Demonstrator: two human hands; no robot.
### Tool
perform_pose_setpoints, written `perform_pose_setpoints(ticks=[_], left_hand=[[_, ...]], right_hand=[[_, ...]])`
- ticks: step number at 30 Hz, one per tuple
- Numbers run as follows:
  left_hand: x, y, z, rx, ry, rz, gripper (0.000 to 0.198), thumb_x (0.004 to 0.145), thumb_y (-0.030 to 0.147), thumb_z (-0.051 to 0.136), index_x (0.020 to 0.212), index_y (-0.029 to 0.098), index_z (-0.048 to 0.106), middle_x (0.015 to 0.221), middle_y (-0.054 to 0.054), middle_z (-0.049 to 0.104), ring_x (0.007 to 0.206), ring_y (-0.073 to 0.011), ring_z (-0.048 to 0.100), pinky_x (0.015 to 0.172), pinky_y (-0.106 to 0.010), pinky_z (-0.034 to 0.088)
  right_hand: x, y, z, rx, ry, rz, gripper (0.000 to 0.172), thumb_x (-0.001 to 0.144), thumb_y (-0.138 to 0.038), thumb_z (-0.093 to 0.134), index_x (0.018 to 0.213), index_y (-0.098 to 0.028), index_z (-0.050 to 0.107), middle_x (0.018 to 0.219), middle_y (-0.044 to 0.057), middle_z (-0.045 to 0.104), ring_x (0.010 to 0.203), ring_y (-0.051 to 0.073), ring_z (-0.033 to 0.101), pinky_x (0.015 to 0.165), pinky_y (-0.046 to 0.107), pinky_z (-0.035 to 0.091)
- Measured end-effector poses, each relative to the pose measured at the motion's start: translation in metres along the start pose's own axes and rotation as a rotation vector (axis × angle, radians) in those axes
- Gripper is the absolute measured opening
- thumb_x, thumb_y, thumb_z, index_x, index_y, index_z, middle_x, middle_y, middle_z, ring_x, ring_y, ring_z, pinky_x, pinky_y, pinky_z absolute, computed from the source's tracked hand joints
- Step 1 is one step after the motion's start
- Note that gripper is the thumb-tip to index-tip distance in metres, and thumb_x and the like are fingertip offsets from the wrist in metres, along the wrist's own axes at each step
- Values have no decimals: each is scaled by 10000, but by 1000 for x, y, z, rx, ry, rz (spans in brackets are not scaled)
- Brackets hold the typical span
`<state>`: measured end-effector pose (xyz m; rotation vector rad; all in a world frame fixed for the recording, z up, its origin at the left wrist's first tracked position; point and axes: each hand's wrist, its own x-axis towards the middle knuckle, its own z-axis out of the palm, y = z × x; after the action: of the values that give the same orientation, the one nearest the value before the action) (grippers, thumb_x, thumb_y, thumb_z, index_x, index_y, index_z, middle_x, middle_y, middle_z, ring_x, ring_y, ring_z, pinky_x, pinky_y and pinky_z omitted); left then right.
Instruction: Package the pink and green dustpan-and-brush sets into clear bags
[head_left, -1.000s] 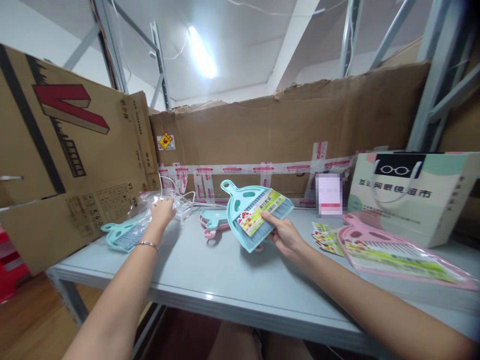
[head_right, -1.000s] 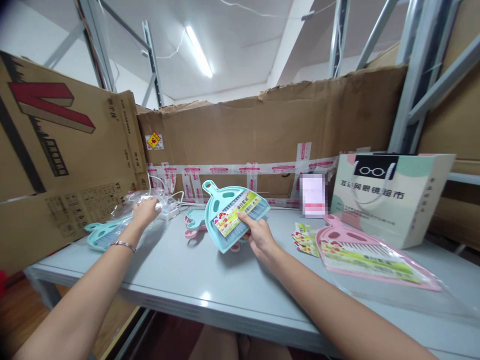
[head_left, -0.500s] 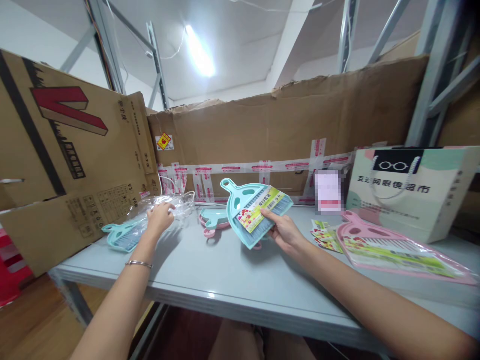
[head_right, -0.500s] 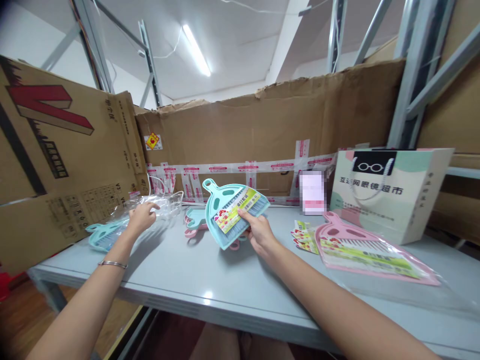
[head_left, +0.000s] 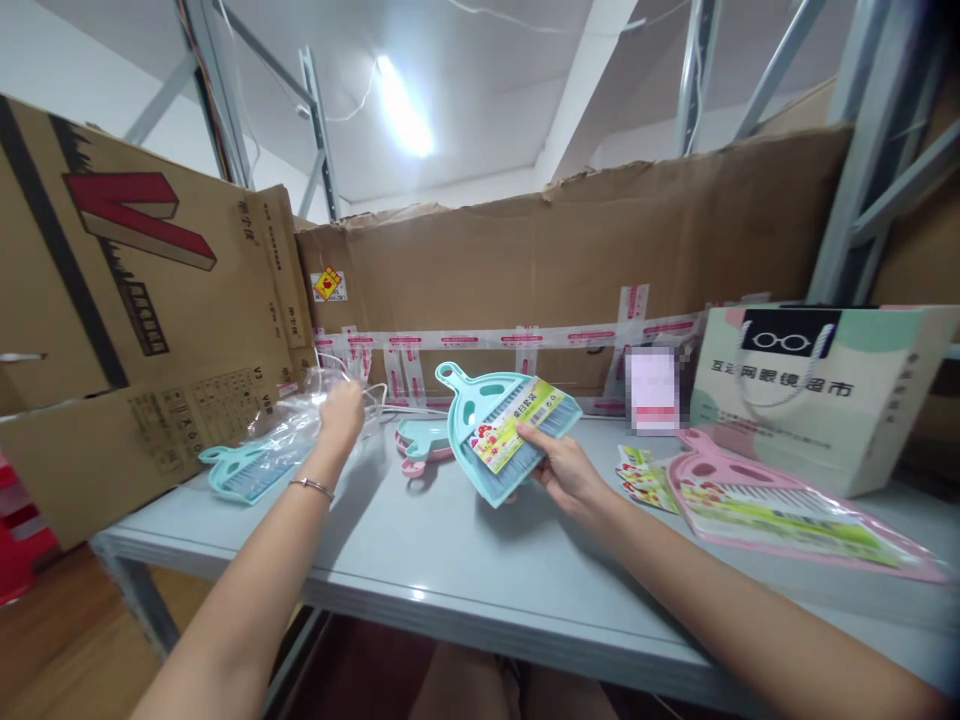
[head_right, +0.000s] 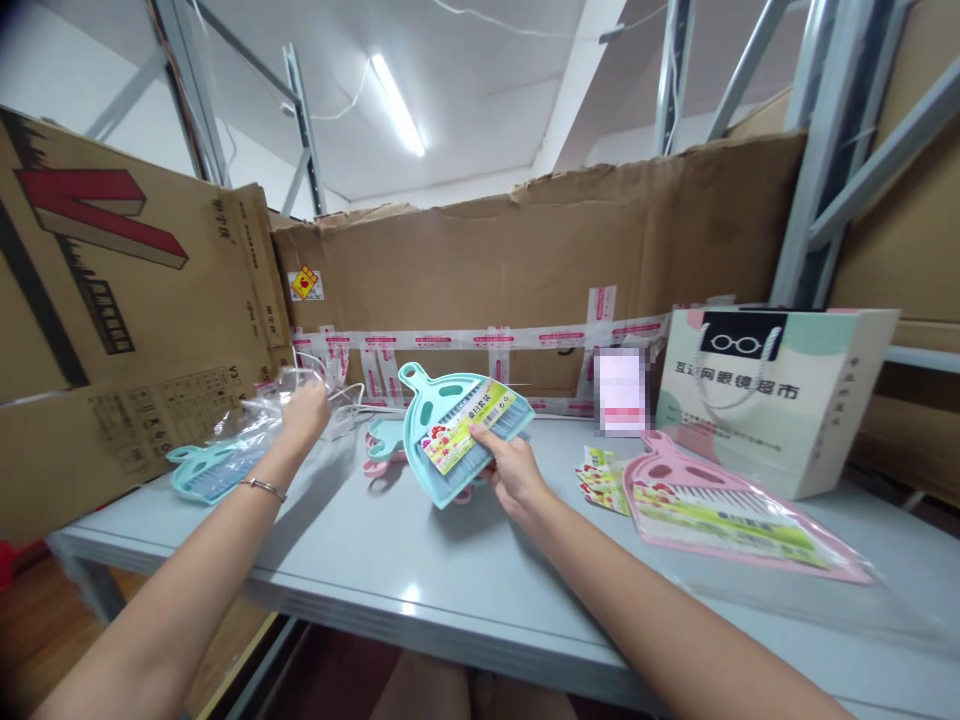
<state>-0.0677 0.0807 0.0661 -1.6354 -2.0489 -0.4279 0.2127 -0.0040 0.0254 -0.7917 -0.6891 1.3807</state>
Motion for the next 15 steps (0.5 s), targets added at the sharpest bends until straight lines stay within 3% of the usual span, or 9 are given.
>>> perform_pose_setpoints(ticks=[5, 8, 11, 15], left_hand=[[-29, 40, -51, -117, 186, 139, 242, 874, 201, 332, 983, 151, 542, 967, -123, 599, 863, -242, 597, 653, -300, 440], [-42, 59, -68, -218, 225, 197, 203, 865, 211, 362, 944, 168, 543, 933, -94, 596, 831, -224, 590, 645, -285, 416], [-44, 74, -64, -380, 241, 265, 169, 851, 203, 392, 906, 170, 548, 883, -76, 598, 800, -206, 578, 646, -277, 395], [-38, 99, -35, -656, 263, 376, 127, 841, 212, 438, 893, 180, 549, 745, -24, 590, 681, -157, 549, 613, -253, 375]], right_hand=[[-9, 0, 0, 0, -42, 20, 97, 721, -120, 628, 818, -127, 635, 727, 51, 713, 601, 159, 651, 536, 264, 554], [-18, -2, -5, 19, -41, 42, 127, 724, -123, 629, 851, -132, 643, 789, 58, 720, 676, 162, 667, 615, 268, 561], [-22, -3, -14, 11, -5, 52, 156, 709, -130, 649, 865, -126, 650, 794, 68, 720, 681, 170, 670, 618, 273, 559], [-17, 2, -22, 35, 61, 41, 161, 678, -102, 669, 837, -121, 647, 742, 61, 719, 626, 163, 666, 583, 255, 553]])
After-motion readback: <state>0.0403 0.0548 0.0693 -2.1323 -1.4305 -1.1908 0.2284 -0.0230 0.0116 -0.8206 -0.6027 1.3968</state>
